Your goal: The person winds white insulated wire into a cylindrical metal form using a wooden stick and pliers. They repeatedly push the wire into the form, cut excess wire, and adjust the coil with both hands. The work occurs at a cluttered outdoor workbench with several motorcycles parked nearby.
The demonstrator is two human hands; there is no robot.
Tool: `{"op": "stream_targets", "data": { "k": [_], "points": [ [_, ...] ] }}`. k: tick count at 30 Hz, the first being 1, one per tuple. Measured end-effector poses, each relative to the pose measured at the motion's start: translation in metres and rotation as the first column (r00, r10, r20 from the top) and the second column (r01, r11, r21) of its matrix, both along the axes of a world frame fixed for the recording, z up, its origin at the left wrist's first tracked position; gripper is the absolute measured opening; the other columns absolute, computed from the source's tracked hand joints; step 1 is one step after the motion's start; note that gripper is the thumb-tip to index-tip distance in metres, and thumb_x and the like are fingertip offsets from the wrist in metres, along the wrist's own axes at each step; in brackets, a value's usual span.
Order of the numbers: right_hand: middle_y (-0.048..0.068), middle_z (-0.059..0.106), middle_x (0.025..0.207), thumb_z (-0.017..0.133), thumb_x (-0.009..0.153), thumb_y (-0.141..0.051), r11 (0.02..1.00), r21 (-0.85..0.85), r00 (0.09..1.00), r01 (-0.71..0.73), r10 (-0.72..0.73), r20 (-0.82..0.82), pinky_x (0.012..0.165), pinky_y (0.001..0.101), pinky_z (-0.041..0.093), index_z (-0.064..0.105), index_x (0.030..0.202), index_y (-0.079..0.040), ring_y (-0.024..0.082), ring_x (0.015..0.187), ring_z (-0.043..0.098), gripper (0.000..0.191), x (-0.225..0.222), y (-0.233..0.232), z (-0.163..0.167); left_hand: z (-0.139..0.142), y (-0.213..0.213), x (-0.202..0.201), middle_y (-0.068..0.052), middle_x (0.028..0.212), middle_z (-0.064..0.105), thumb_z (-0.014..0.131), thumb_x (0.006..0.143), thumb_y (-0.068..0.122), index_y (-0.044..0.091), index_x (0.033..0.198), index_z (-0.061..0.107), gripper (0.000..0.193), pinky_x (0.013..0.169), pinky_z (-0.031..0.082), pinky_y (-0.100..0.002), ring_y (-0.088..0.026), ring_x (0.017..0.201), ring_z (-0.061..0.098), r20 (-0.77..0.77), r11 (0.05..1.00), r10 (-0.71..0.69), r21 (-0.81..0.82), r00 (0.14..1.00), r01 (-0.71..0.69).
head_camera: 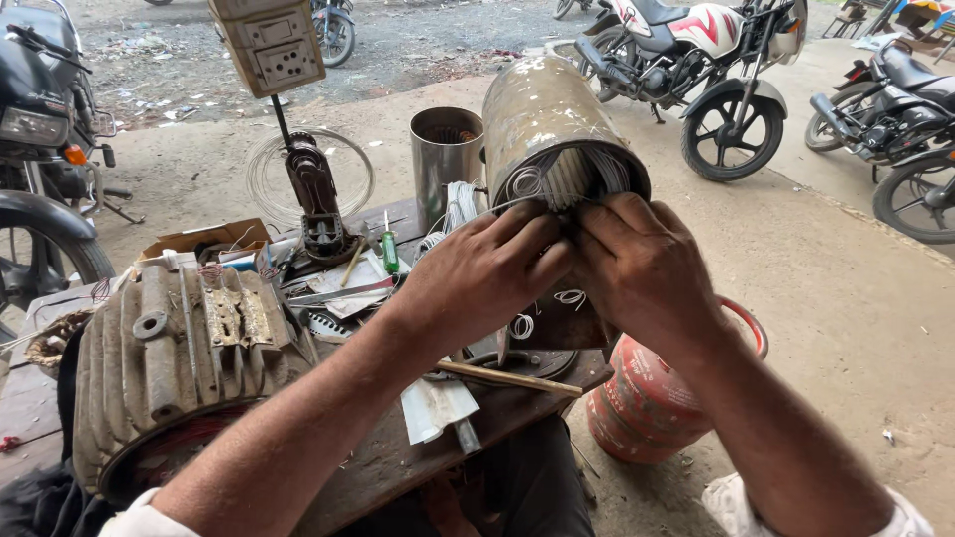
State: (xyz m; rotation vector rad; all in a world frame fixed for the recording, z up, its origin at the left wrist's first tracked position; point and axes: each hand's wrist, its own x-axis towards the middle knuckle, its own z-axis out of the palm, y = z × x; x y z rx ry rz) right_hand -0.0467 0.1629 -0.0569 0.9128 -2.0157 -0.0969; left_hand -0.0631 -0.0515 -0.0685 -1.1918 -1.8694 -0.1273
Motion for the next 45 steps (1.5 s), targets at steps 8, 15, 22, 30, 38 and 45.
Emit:
{"op": "stream_targets", "data": {
  "k": [8,15,22,30,38,45],
  "points": [
    [0.001,0.065,0.092,0.079,0.084,-0.015,0.988,-0.119,0.99,-0.094,0.106,0.097,0.077,0.0413,0.053,0.073,0.088,-0.009,0.021,0.092,0.063,0.009,-0.011,0.001,-0.002,0.005,0.004,-0.011,-0.004,0.096,0.065,0.069,0.092,0.021,0.007,0.116,0.051,0.033,0.083,0.057,-0.037,-0.024,0.101,0.067,0.024,0.999,0.022,-0.047,0.999,-0.021],
    [0.002,0.063,0.092,0.082,0.071,-0.021,0.998,0.01,0.998,-0.066,0.066,0.002,0.078,0.0412,0.053,0.073,0.091,-0.009,0.023,0.095,0.06,0.024,-0.018,0.0,-0.003,0.01,0.011,-0.016,-0.002,0.088,0.064,0.068,0.094,0.012,0.013,0.113,0.048,0.028,0.076,0.052,-0.042,-0.025,0.094,0.068,0.165,0.996,-0.034,0.082,0.986,0.021],
    [-0.001,0.065,0.09,0.081,0.059,-0.023,0.996,-0.042,0.994,-0.082,0.085,0.068,0.074,0.0437,0.05,0.072,0.08,-0.013,0.023,0.095,0.062,0.026,-0.04,0.005,-0.02,-0.007,0.012,-0.033,0.002,0.083,0.063,0.07,0.093,0.014,0.016,0.113,0.051,0.028,0.067,0.044,-0.038,-0.02,0.089,0.065,0.174,0.997,-0.002,0.073,0.985,-0.01],
    [0.003,0.069,0.099,0.08,0.063,-0.017,0.993,-0.068,0.992,-0.094,0.099,0.074,0.083,0.0437,0.051,0.076,0.086,-0.007,0.024,0.104,0.061,0.025,-0.038,0.003,-0.019,-0.009,-0.005,-0.033,0.0,0.107,0.071,0.07,0.094,0.015,0.01,0.142,0.049,0.053,0.078,0.047,-0.037,-0.021,0.111,0.065,0.172,0.992,-0.113,0.08,0.979,0.1],
    [0.0,0.072,0.1,0.08,0.075,-0.02,0.997,-0.055,0.959,-0.046,0.059,0.277,0.091,0.0451,0.054,0.079,0.089,-0.006,0.022,0.102,0.063,0.02,-0.03,0.017,-0.023,-0.01,-0.002,-0.03,0.003,0.11,0.07,0.073,0.097,0.015,0.016,0.134,0.053,0.042,0.077,0.046,-0.038,-0.022,0.115,0.064,0.172,0.99,-0.118,0.102,0.978,0.102],
    [0.008,0.07,0.107,0.078,0.08,-0.023,0.974,0.13,0.915,-0.184,0.121,0.384,0.089,0.0466,0.053,0.075,0.087,-0.001,0.031,0.108,0.063,0.023,-0.049,0.017,-0.02,-0.006,-0.011,-0.049,-0.001,0.101,0.069,0.072,0.091,0.022,0.013,0.116,0.054,0.032,0.071,0.046,-0.038,-0.021,0.1,0.062,0.221,0.989,-0.139,-0.012,0.965,0.145]
  ]
}}
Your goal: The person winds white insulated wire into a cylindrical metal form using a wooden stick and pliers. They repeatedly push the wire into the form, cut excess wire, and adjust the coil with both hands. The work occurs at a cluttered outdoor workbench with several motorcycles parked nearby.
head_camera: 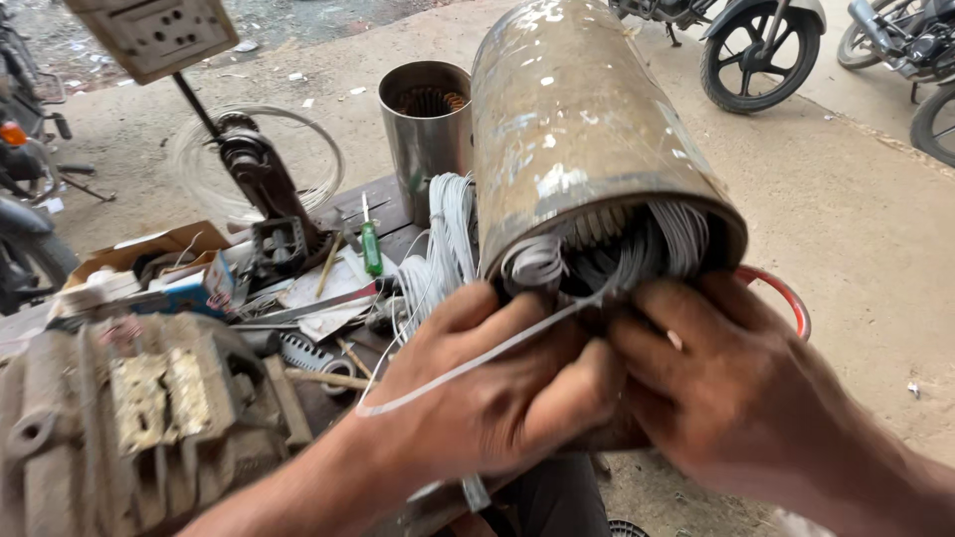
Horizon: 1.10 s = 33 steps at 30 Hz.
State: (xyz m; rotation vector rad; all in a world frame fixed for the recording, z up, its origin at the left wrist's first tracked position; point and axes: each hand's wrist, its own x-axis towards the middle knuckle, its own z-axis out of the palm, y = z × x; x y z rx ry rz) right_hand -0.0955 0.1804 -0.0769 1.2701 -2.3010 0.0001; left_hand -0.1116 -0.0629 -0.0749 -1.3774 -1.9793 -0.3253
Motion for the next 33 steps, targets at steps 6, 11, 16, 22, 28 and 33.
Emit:
{"op": "stream_targets", "data": {
  "k": [6,11,16,22,28,33],
  "points": [
    [0.009,0.067,0.106,0.07,0.069,-0.026,0.984,0.142,0.994,-0.11,0.11,0.006,0.088,0.0513,0.054,0.074,0.085,-0.001,0.032,0.11,0.06,0.03,-0.015,0.012,-0.011,-0.005,-0.012,-0.009,-0.011,0.105,0.068,0.068,0.094,0.017,0.005,0.111,0.05,0.027,0.079,0.058,-0.039,-0.028,0.11,0.065,0.151,0.992,-0.127,0.042,0.98,0.122],
    [0.014,0.073,0.109,0.073,0.076,-0.019,0.976,0.205,0.995,0.074,-0.059,-0.075,0.08,0.0432,0.056,0.075,0.076,0.001,0.03,0.099,0.062,0.02,0.009,-0.002,0.002,-0.013,-0.003,0.011,-0.013,0.106,0.071,0.071,0.098,0.02,0.003,0.124,0.055,0.035,0.071,0.057,-0.04,-0.03,0.094,0.067,0.085,0.995,-0.065,0.08,0.994,0.058],
    [0.008,0.075,0.103,0.075,0.091,-0.02,0.976,-0.196,0.985,0.091,-0.117,-0.127,0.084,0.0398,0.059,0.071,0.077,-0.006,0.022,0.093,0.07,0.02,0.043,-0.011,0.021,-0.011,-0.002,0.031,-0.017,0.11,0.071,0.067,0.1,0.021,-0.004,0.134,0.051,0.044,0.077,0.059,-0.042,-0.033,0.098,0.069,0.079,0.997,-0.011,0.079,0.997,0.005],
    [0.006,0.076,0.104,0.069,0.094,-0.013,0.949,-0.072,0.94,0.306,-0.289,0.18,0.065,0.0321,0.062,0.075,0.113,-0.011,0.018,0.07,0.074,0.021,0.034,-0.011,0.025,-0.011,-0.008,0.044,-0.019,0.109,0.07,0.065,0.099,0.018,-0.005,0.132,0.05,0.042,0.082,0.061,-0.042,-0.034,0.103,0.068,0.068,0.998,0.005,0.062,0.998,-0.009],
    [0.01,0.072,0.097,0.077,0.083,-0.024,0.766,0.371,0.793,0.525,-0.599,0.116,0.08,0.0401,0.061,0.071,0.113,-0.012,0.023,0.088,0.073,0.033,0.023,-0.04,0.046,0.002,-0.009,0.041,-0.012,0.097,0.071,0.065,0.089,0.004,0.0,0.131,0.056,0.043,0.072,0.062,-0.037,-0.029,0.101,0.069,-0.055,0.99,0.109,-0.079,0.992,-0.113],
    [0.013,0.073,0.101,0.08,0.076,-0.02,0.743,0.37,0.726,0.557,-0.653,0.218,0.086,0.0444,0.059,0.074,0.102,-0.012,0.032,0.099,0.071,0.027,0.019,-0.044,0.055,0.01,-0.007,0.032,-0.006,0.074,0.067,0.068,0.09,0.008,0.006,0.134,0.057,0.045,0.069,0.062,-0.037,-0.026,0.092,0.069,-0.027,0.978,0.13,-0.163,0.991,-0.133]
  ]
}}
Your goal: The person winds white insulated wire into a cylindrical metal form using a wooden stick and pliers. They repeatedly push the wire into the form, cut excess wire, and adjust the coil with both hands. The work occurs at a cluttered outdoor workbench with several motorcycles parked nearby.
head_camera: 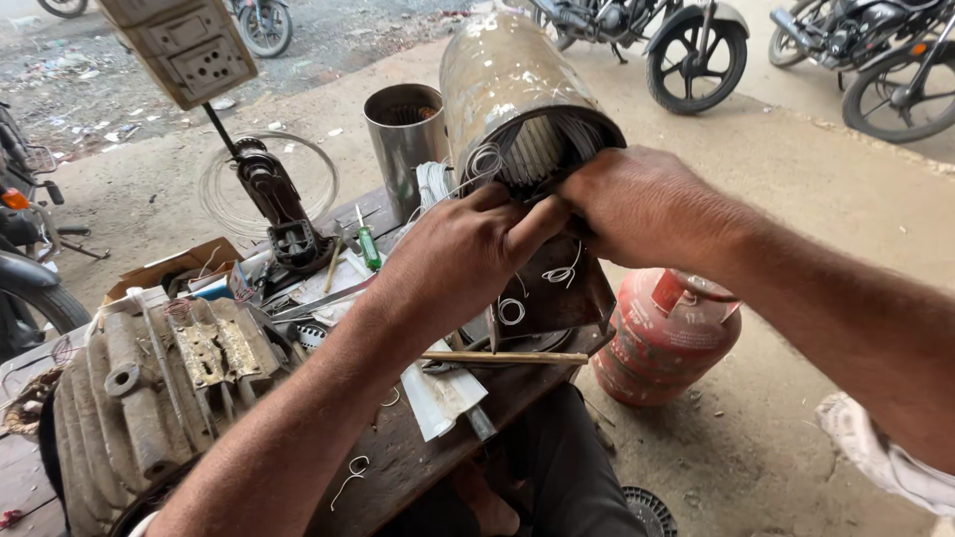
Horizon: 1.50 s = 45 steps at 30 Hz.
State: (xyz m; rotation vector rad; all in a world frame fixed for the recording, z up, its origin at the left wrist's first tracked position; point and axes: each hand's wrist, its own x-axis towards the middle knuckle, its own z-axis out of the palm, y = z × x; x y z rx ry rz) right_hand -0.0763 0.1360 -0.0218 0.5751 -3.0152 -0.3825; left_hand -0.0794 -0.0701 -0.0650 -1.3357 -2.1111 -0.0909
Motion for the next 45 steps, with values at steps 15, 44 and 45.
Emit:
{"op": "stream_targets", "data": {
  "k": [15,44,45],
  "points": [
    [0.007,0.075,0.091,0.082,0.077,-0.037,0.995,-0.05,0.996,-0.082,0.08,-0.037,0.082,0.0399,0.061,0.072,0.103,-0.015,0.021,0.085,0.075,0.036,-0.008,0.001,-0.014,0.0,0.0,-0.022,-0.003,0.095,0.074,0.072,0.101,0.016,0.013,0.114,0.056,0.021,0.075,0.063,-0.031,-0.021,0.104,0.071,-0.149,0.986,-0.164,-0.038,0.975,0.16],
    [0.006,0.076,0.093,0.067,0.096,-0.029,0.956,-0.263,0.991,0.133,-0.132,0.022,0.074,0.0394,0.06,0.073,0.115,-0.026,0.021,0.077,0.075,0.02,0.0,-0.004,-0.023,-0.037,0.019,-0.029,-0.021,0.102,0.079,0.069,0.08,0.033,0.002,0.165,0.014,0.105,0.075,0.065,-0.042,-0.035,0.084,0.08,0.604,0.662,0.048,0.577,0.795,-0.479],
    [0.005,0.076,0.092,0.066,0.099,-0.028,0.949,-0.266,0.985,0.171,-0.164,0.049,0.067,0.0354,0.061,0.071,0.12,-0.025,0.018,0.07,0.076,0.022,-0.001,-0.006,-0.028,-0.04,0.019,-0.03,-0.021,0.103,0.079,0.069,0.081,0.031,0.001,0.164,0.016,0.103,0.078,0.066,-0.041,-0.035,0.087,0.08,0.576,0.662,0.029,0.601,0.817,-0.448]
  ]
}}
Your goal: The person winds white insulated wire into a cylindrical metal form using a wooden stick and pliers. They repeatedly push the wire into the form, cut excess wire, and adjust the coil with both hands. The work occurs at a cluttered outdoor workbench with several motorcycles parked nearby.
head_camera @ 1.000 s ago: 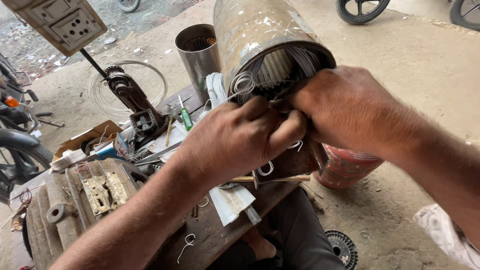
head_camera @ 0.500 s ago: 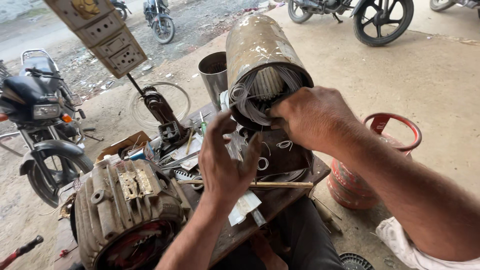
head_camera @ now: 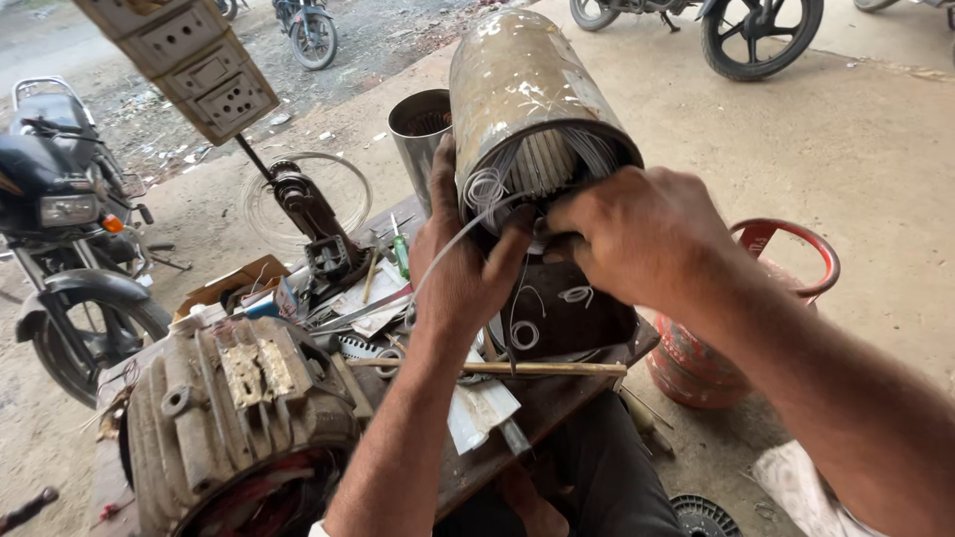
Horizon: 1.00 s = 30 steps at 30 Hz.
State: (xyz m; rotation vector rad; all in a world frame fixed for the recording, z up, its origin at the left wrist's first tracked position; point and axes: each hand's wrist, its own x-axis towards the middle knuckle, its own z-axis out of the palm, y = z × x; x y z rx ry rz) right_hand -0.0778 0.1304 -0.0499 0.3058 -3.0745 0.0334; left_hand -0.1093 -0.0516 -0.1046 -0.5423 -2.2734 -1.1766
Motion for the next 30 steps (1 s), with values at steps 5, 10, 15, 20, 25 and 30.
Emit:
{"op": "stream_targets", "data": {
  "k": [5,10,15,20,25,30],
  "points": [
    [0.005,0.077,0.071,0.072,0.088,-0.018,0.989,-0.042,0.95,-0.142,0.125,-0.286,0.06,0.0364,0.062,0.078,0.105,-0.02,0.017,0.058,0.073,0.018,0.0,-0.003,-0.016,-0.008,-0.003,-0.004,-0.02,0.107,0.079,0.072,0.091,0.024,-0.004,0.162,0.021,0.092,0.081,0.067,-0.04,-0.032,0.093,0.082,-0.088,0.997,-0.035,0.064,0.996,0.041],
    [0.009,0.075,0.07,0.066,0.08,-0.004,0.986,-0.042,0.894,-0.161,0.127,-0.429,0.059,0.0407,0.062,0.079,0.103,-0.016,0.023,0.057,0.074,0.029,-0.009,-0.01,-0.032,-0.004,-0.008,-0.013,-0.02,0.099,0.078,0.072,0.083,0.02,-0.004,0.16,0.021,0.095,0.075,0.066,-0.038,-0.031,0.086,0.081,-0.082,0.998,-0.035,0.041,0.996,0.038],
    [0.009,0.079,0.085,0.067,0.076,-0.001,0.959,-0.125,0.849,-0.256,0.161,-0.503,0.064,0.043,0.061,0.078,0.102,-0.011,0.029,0.069,0.076,0.03,0.006,-0.008,-0.031,0.008,-0.005,0.004,-0.02,0.088,0.078,0.073,0.083,0.026,-0.002,0.158,0.025,0.094,0.068,0.062,-0.042,-0.034,0.079,0.079,-0.053,0.999,0.032,0.046,0.998,-0.03],
    [0.012,0.077,0.106,0.078,0.079,-0.01,0.821,-0.237,0.713,-0.519,0.264,-0.649,0.071,0.0364,0.064,0.076,0.107,-0.007,0.026,0.083,0.077,0.028,0.032,0.008,-0.033,0.009,0.003,0.024,-0.023,0.105,0.078,0.068,0.086,0.033,0.001,0.159,0.03,0.088,0.074,0.062,-0.044,-0.035,0.09,0.078,-0.05,0.99,0.053,0.134,0.997,-0.046],
    [0.009,0.077,0.102,0.08,0.088,-0.011,0.707,-0.429,0.637,-0.562,0.039,-0.77,0.066,0.0272,0.061,0.075,0.103,-0.007,0.015,0.082,0.077,0.016,0.055,0.041,-0.071,-0.023,-0.002,0.077,-0.032,0.136,0.06,0.07,0.098,0.026,-0.008,0.155,0.033,0.076,0.098,0.061,-0.043,-0.041,0.12,0.069,-0.37,0.995,-0.033,0.079,0.928,0.066],
    [0.005,0.072,0.079,0.081,0.096,-0.007,0.641,-0.663,0.69,-0.387,-0.276,-0.67,0.062,0.0214,0.051,0.077,0.102,-0.004,0.009,0.068,0.066,0.008,0.064,0.06,-0.08,-0.051,-0.006,0.133,-0.02,0.119,0.066,0.079,0.082,0.017,0.0,0.116,0.066,0.041,0.098,0.058,-0.05,-0.041,0.114,0.068,-0.455,0.992,-0.128,-0.071,0.881,0.107]
  ]
}}
